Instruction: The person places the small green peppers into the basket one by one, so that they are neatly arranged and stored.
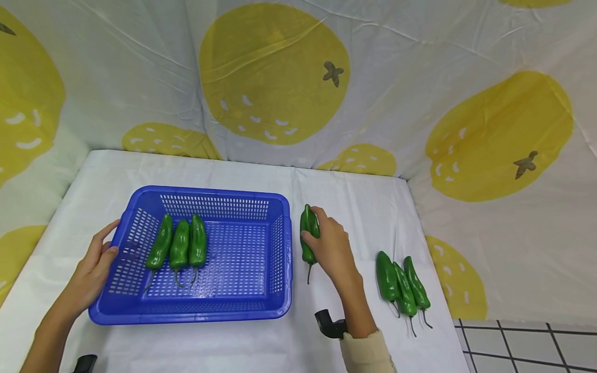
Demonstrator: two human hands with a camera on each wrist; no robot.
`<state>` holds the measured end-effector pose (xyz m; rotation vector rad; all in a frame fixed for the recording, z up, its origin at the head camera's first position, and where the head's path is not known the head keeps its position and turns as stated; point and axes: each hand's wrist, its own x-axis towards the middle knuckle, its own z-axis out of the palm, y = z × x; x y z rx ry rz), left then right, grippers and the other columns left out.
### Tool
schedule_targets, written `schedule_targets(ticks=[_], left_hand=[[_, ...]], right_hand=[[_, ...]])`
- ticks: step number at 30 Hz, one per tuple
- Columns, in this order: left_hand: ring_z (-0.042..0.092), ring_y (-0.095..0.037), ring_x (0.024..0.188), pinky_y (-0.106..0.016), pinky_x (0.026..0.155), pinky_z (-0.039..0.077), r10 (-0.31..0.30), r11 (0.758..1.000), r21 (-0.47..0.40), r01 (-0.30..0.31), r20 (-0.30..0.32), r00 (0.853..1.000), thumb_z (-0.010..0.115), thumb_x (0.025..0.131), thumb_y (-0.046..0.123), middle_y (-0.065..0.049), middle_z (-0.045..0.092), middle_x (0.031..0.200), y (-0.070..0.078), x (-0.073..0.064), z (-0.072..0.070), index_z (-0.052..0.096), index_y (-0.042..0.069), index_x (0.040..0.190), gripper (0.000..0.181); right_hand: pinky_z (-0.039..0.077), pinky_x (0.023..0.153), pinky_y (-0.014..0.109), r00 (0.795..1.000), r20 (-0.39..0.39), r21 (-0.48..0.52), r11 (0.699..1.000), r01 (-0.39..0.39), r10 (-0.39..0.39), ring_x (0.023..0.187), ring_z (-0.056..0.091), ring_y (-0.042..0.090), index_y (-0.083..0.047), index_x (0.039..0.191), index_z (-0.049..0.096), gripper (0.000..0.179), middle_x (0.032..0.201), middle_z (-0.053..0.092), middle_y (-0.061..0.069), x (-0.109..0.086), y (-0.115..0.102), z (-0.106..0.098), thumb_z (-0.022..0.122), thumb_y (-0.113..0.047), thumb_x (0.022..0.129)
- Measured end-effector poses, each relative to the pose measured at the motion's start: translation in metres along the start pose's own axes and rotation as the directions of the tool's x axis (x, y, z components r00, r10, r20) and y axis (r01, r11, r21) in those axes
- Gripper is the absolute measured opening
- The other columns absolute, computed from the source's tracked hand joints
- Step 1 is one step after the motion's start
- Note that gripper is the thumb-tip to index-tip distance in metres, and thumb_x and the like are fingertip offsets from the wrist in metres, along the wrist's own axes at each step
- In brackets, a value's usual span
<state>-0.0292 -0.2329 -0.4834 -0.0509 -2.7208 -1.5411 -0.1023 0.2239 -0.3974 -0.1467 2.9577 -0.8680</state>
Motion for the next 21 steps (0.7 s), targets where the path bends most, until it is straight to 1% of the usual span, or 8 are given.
schedule_targets(ticks=[9, 14, 17, 21], left_hand=[[0.059, -0.059, 0.100, -0.067, 0.069, 0.053, 0.003, 1.000, -0.011, -0.003, 0.002, 1.000, 0.028, 0.108, 0.016, -0.036, 0.048, 0.132, 0.001, 0.000, 0.001, 0.006, 0.028, 0.161, 0.059], [0.061, -0.056, 0.098, -0.064, 0.068, 0.054, 0.002, 1.000, -0.011, -0.002, 0.002, 1.000, 0.028, 0.108, 0.016, -0.035, 0.049, 0.130, 0.000, 0.000, 0.001, 0.007, 0.027, 0.161, 0.058], [0.061, -0.055, 0.098, -0.064, 0.068, 0.054, 0.000, 1.000, -0.008, 0.000, 0.004, 1.000, 0.028, 0.108, 0.016, -0.035, 0.050, 0.129, 0.000, 0.000, 0.001, 0.007, 0.027, 0.161, 0.058], [0.061, -0.056, 0.098, -0.065, 0.068, 0.054, 0.000, 1.000, -0.004, 0.000, -0.001, 1.000, 0.028, 0.108, 0.017, -0.035, 0.050, 0.130, 0.000, 0.000, 0.001, 0.007, 0.027, 0.161, 0.058]], right_hand=[[0.054, 0.048, 0.025, 0.999, 0.016, 0.063, 0.997, 0.035, -0.036, 0.064, 0.065, 0.020, -0.010, 0.146, 0.046, 0.059, 0.091, 0.063, 0.015, 0.011, -0.030, 0.008, 0.070, -0.020, 0.094], [0.054, 0.047, 0.024, 0.997, 0.042, 0.096, 0.993, 0.062, -0.066, 0.064, 0.064, 0.019, -0.011, 0.146, 0.046, 0.057, 0.091, 0.062, 0.014, 0.016, -0.043, 0.015, 0.069, -0.021, 0.094], [0.054, 0.048, 0.023, 0.995, 0.055, 0.108, 0.991, 0.079, -0.085, 0.068, 0.065, 0.020, -0.012, 0.146, 0.046, 0.057, 0.092, 0.063, 0.013, 0.020, -0.051, 0.020, 0.068, -0.021, 0.094], [0.055, 0.051, 0.024, 0.990, 0.080, 0.126, 0.986, 0.105, -0.116, 0.077, 0.066, 0.022, -0.012, 0.146, 0.046, 0.057, 0.099, 0.065, 0.012, 0.027, -0.062, 0.026, 0.069, -0.021, 0.094]])
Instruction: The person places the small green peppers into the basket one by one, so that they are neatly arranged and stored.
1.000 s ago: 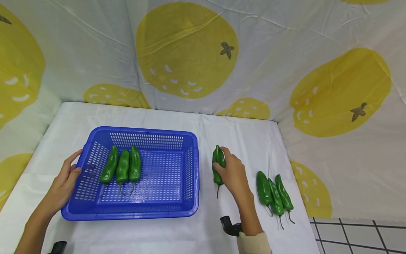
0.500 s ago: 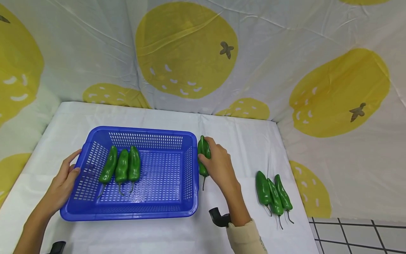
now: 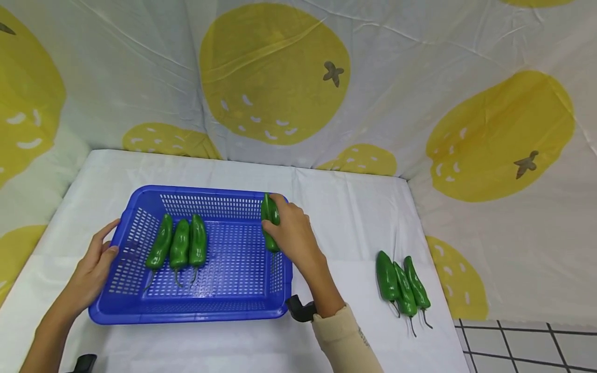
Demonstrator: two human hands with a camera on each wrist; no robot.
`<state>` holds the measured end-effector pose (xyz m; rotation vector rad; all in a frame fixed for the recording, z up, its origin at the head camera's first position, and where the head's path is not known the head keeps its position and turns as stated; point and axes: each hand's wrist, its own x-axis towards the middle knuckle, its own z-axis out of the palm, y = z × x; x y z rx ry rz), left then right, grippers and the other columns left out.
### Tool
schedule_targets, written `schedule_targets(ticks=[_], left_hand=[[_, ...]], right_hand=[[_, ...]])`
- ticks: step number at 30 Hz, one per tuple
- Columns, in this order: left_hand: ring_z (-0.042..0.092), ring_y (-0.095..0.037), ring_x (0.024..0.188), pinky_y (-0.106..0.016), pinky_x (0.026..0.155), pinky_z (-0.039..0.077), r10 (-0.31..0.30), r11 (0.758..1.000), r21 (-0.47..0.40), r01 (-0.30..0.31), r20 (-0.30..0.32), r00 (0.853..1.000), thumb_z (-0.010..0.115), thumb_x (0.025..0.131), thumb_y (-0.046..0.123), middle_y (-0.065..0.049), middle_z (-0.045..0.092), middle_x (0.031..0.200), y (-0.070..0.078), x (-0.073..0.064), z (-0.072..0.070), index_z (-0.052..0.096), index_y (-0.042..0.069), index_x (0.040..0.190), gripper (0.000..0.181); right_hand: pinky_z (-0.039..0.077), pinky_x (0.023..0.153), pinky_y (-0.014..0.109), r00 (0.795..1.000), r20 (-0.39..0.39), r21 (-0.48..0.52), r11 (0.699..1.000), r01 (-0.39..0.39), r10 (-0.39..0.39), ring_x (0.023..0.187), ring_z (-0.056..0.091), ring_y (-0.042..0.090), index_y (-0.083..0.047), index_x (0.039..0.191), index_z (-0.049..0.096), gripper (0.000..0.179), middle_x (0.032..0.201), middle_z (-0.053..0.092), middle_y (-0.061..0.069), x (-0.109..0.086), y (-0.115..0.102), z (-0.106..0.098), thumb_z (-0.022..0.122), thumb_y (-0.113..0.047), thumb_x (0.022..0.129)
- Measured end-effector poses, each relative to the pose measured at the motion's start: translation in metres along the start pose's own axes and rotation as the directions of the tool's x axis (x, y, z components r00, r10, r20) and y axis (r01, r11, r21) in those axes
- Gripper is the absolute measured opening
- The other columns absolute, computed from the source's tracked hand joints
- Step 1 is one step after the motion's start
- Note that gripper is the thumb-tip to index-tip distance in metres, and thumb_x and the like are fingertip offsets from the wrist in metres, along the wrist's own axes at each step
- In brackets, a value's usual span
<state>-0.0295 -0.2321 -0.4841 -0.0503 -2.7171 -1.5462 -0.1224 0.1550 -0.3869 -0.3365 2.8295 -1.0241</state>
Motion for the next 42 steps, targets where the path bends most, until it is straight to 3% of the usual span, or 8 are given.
schedule_targets(ticks=[15, 21, 28, 42], left_hand=[[0.062, -0.055, 0.096, -0.061, 0.066, 0.056, 0.006, 1.000, 0.007, -0.006, -0.007, 1.000, 0.029, 0.108, 0.016, -0.034, 0.052, 0.127, 0.000, 0.000, 0.000, 0.009, 0.027, 0.161, 0.058], [0.063, -0.052, 0.096, -0.051, 0.066, 0.057, 0.011, 1.000, 0.015, -0.011, -0.006, 1.000, 0.029, 0.108, 0.016, -0.033, 0.053, 0.127, 0.000, 0.001, -0.001, 0.009, 0.027, 0.161, 0.058], [0.061, -0.054, 0.098, -0.061, 0.068, 0.055, 0.007, 1.000, 0.000, -0.007, -0.003, 1.000, 0.029, 0.108, 0.016, -0.034, 0.051, 0.129, 0.000, 0.000, 0.000, 0.008, 0.027, 0.161, 0.058], [0.060, -0.056, 0.100, -0.064, 0.069, 0.054, 0.010, 1.000, -0.010, -0.010, 0.003, 1.000, 0.028, 0.108, 0.015, -0.036, 0.048, 0.133, -0.002, 0.000, 0.000, 0.007, 0.027, 0.161, 0.059]], right_hand=[[0.057, 0.058, 0.027, 0.994, 0.107, -0.027, 0.999, 0.039, -0.036, 0.092, 0.066, 0.024, -0.014, 0.146, 0.047, 0.060, 0.111, 0.065, 0.012, 0.023, -0.018, 0.034, 0.072, -0.023, 0.092], [0.057, 0.058, 0.027, 0.988, 0.155, -0.030, 0.999, 0.029, -0.024, 0.091, 0.067, 0.024, -0.013, 0.147, 0.046, 0.061, 0.113, 0.066, 0.012, 0.028, -0.022, 0.049, 0.072, -0.022, 0.092], [0.054, 0.055, 0.022, 0.979, 0.201, -0.025, 0.999, 0.047, -0.041, 0.086, 0.067, 0.023, -0.012, 0.145, 0.047, 0.060, 0.109, 0.066, 0.013, 0.034, -0.027, 0.063, 0.073, -0.020, 0.091], [0.052, 0.052, 0.019, 0.963, 0.269, -0.065, 0.997, 0.041, -0.022, 0.079, 0.065, 0.018, -0.011, 0.144, 0.046, 0.061, 0.102, 0.064, 0.012, 0.044, -0.037, 0.082, 0.073, -0.017, 0.090]])
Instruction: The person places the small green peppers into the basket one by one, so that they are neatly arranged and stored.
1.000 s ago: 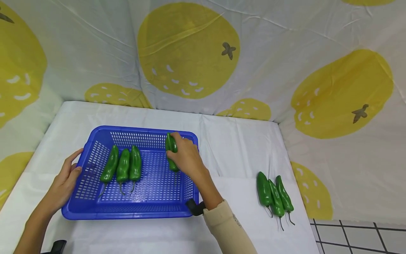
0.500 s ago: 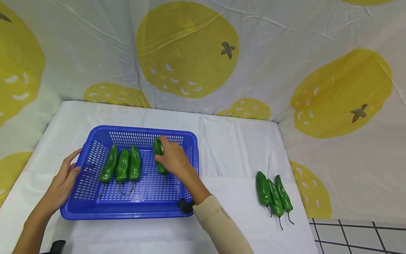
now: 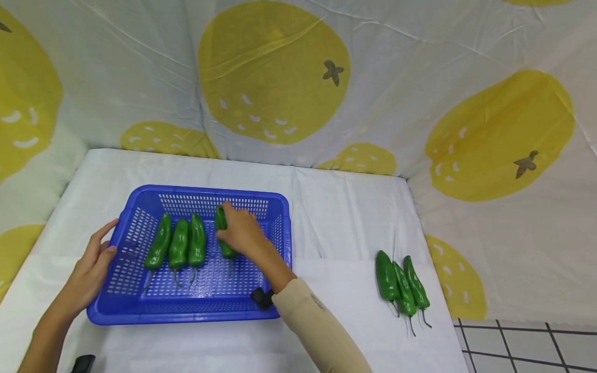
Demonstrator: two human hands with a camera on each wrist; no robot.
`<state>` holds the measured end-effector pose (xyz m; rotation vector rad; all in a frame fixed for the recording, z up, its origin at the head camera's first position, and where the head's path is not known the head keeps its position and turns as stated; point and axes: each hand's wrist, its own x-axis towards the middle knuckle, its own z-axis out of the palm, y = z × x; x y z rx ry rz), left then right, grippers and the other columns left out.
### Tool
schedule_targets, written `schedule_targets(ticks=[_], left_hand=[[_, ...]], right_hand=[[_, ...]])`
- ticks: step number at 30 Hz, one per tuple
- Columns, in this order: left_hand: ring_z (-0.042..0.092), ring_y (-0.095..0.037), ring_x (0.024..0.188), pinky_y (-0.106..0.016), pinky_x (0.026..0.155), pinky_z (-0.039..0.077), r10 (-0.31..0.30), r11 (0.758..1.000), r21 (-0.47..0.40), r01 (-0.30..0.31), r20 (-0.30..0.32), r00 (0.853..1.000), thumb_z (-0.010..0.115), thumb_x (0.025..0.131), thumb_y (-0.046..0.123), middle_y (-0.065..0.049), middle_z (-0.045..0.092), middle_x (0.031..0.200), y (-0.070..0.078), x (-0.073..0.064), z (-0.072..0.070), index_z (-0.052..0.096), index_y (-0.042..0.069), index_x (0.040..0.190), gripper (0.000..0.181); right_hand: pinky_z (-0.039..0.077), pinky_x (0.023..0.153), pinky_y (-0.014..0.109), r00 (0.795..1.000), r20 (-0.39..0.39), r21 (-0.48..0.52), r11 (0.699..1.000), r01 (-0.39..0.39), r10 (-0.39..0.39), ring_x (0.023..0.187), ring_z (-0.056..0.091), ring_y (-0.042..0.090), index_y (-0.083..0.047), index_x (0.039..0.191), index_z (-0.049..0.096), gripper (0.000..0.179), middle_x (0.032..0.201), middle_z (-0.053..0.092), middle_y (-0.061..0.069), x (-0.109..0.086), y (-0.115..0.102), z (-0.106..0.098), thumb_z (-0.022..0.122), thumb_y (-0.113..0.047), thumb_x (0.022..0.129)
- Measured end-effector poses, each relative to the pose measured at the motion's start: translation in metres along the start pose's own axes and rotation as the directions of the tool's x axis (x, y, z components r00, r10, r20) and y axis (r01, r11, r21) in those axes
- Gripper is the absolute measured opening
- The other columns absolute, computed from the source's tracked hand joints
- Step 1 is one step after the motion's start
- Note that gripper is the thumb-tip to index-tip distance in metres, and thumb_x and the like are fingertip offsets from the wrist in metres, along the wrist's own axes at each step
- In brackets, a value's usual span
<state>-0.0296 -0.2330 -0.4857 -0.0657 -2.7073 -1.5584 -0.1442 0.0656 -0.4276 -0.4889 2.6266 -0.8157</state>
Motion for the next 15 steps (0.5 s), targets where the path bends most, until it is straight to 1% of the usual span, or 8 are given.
schedule_targets(ticks=[8, 15], left_hand=[[0.059, -0.058, 0.101, -0.066, 0.069, 0.053, -0.011, 1.000, -0.003, 0.011, 0.000, 1.000, 0.028, 0.108, 0.015, -0.036, 0.047, 0.135, 0.000, 0.000, -0.001, 0.007, 0.026, 0.161, 0.059], [0.060, -0.057, 0.100, -0.064, 0.068, 0.055, -0.018, 1.000, 0.001, 0.017, 0.006, 1.000, 0.027, 0.108, 0.016, -0.036, 0.047, 0.133, -0.001, 0.000, -0.001, 0.006, 0.028, 0.161, 0.059]], right_hand=[[0.051, 0.048, 0.019, 0.999, 0.040, -0.011, 1.000, -0.011, 0.012, 0.072, 0.064, 0.018, -0.010, 0.142, 0.045, 0.061, 0.095, 0.063, 0.012, 0.010, -0.007, 0.010, 0.074, -0.015, 0.089], [0.050, 0.047, 0.020, 0.996, 0.075, -0.061, 0.997, -0.039, 0.044, 0.067, 0.062, 0.017, -0.010, 0.138, 0.046, 0.058, 0.088, 0.060, 0.009, 0.021, -0.006, 0.026, 0.075, -0.015, 0.088]])
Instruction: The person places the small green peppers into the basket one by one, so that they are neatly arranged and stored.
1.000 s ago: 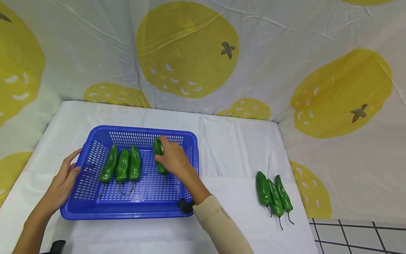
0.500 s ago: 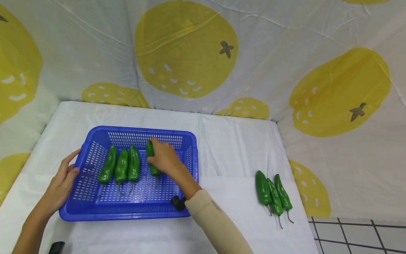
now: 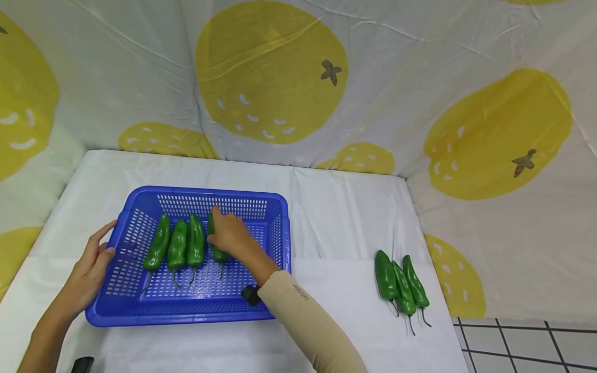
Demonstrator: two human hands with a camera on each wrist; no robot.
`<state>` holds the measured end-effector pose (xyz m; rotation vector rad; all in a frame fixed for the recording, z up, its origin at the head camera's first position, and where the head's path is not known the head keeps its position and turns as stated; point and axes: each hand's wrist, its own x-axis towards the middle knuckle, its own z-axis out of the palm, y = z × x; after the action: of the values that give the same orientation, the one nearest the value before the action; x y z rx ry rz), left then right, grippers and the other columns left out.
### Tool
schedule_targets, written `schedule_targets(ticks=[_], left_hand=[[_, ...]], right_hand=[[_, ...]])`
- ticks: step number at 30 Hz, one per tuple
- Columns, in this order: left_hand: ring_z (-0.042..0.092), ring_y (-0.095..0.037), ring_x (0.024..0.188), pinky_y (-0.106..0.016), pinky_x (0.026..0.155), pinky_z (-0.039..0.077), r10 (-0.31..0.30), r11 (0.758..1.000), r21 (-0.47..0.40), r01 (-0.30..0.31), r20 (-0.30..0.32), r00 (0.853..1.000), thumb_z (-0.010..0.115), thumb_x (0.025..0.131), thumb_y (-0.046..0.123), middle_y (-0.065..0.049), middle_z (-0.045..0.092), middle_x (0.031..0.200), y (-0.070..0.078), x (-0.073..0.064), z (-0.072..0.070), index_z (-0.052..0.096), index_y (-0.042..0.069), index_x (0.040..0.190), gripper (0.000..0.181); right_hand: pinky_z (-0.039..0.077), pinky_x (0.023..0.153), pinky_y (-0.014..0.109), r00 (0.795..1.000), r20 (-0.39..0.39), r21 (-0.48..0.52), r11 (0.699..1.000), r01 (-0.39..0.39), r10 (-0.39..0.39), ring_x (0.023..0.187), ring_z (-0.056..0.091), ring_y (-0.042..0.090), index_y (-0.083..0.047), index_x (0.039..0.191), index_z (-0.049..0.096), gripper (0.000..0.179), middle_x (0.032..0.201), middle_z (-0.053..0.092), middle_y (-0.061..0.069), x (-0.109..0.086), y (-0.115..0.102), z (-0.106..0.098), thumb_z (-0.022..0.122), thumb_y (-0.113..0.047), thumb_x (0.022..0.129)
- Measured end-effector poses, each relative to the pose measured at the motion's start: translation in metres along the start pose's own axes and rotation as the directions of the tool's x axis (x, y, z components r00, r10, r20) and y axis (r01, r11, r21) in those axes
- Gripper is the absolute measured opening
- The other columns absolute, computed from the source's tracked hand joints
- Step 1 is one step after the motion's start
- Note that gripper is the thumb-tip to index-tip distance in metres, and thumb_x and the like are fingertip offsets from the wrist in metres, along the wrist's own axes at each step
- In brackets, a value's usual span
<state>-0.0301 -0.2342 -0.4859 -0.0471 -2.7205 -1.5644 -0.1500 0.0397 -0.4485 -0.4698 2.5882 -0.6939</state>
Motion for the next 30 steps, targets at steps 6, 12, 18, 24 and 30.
schedule_targets(ticks=[6, 12, 18, 24, 30], left_hand=[[0.061, -0.055, 0.097, -0.060, 0.065, 0.056, 0.015, 1.000, 0.008, -0.015, -0.004, 1.000, 0.028, 0.108, 0.015, -0.035, 0.049, 0.131, -0.001, 0.000, 0.000, 0.006, 0.025, 0.161, 0.058], [0.063, -0.052, 0.096, -0.050, 0.063, 0.058, 0.015, 1.000, 0.016, -0.015, -0.005, 1.000, 0.027, 0.108, 0.015, -0.034, 0.051, 0.130, 0.000, -0.001, 0.000, 0.007, 0.025, 0.161, 0.058], [0.061, -0.057, 0.099, -0.062, 0.066, 0.055, 0.013, 1.000, -0.002, -0.013, -0.001, 1.000, 0.027, 0.108, 0.015, -0.036, 0.048, 0.134, -0.001, 0.000, 0.001, 0.006, 0.026, 0.161, 0.059], [0.059, -0.058, 0.101, -0.066, 0.069, 0.053, 0.007, 1.000, -0.006, -0.007, 0.003, 1.000, 0.027, 0.108, 0.015, -0.036, 0.047, 0.135, -0.001, 0.000, 0.000, 0.005, 0.026, 0.161, 0.059], [0.060, -0.058, 0.101, -0.066, 0.069, 0.053, 0.000, 1.000, -0.008, 0.000, 0.005, 1.000, 0.027, 0.108, 0.015, -0.036, 0.047, 0.134, 0.000, 0.000, 0.000, 0.005, 0.026, 0.161, 0.059]], right_hand=[[0.049, 0.046, 0.021, 1.000, 0.007, -0.062, 0.998, -0.010, 0.011, 0.062, 0.061, 0.019, -0.009, 0.131, 0.046, 0.053, 0.083, 0.060, 0.009, 0.007, -0.002, 0.012, 0.076, -0.016, 0.088], [0.048, 0.044, 0.023, 1.000, -0.001, -0.046, 0.999, -0.021, 0.021, 0.055, 0.057, 0.017, -0.008, 0.134, 0.045, 0.053, 0.075, 0.058, 0.007, 0.008, -0.006, 0.018, 0.073, -0.017, 0.090], [0.046, 0.038, 0.025, 1.000, 0.005, 0.016, 1.000, -0.019, 0.019, 0.044, 0.055, 0.018, -0.005, 0.135, 0.043, 0.044, 0.066, 0.057, 0.008, 0.007, -0.011, 0.019, 0.062, -0.013, 0.097], [0.047, 0.039, 0.025, 0.999, -0.020, 0.034, 0.999, -0.033, 0.034, 0.046, 0.056, 0.019, -0.006, 0.142, 0.040, 0.049, 0.067, 0.057, 0.010, 0.006, -0.013, 0.018, 0.053, 0.001, 0.095], [0.048, 0.041, 0.023, 0.999, -0.026, 0.000, 0.999, -0.034, 0.034, 0.050, 0.057, 0.019, -0.006, 0.148, 0.037, 0.059, 0.074, 0.060, 0.011, 0.004, -0.012, 0.015, 0.056, 0.003, 0.093]])
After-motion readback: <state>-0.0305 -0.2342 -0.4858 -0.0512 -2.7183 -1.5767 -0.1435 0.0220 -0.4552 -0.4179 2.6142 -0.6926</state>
